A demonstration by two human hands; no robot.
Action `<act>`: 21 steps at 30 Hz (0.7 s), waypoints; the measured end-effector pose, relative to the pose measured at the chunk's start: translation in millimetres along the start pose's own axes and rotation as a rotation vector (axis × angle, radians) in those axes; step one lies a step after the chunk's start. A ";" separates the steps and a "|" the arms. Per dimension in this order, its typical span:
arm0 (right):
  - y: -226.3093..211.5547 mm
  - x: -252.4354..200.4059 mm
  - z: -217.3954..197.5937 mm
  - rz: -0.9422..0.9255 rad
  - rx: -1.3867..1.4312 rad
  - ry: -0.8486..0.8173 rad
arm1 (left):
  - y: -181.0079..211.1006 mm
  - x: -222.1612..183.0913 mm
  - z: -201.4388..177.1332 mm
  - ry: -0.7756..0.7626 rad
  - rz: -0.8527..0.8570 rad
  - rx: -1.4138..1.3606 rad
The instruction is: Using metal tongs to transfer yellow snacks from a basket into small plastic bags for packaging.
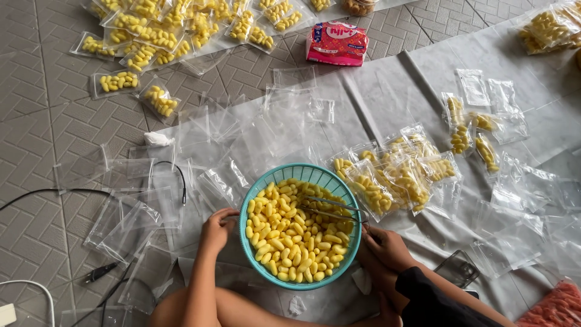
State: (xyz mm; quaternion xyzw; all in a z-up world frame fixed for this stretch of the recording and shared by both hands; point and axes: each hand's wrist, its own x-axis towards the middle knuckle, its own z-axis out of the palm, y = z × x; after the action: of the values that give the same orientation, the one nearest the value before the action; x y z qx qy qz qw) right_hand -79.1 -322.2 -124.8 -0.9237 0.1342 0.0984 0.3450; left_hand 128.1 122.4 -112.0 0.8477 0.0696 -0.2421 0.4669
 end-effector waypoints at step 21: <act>-15.6 -1.9 -7.0 0.013 0.002 0.002 | -8.9 -54.6 -34.2 0.282 -0.225 -1.690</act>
State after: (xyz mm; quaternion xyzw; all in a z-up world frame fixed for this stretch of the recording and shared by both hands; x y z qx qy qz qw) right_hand -75.4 -315.2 -109.5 -0.9226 0.1407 0.0995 0.3451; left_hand 89.2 161.5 -77.5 0.2265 0.3670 -0.0464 0.9010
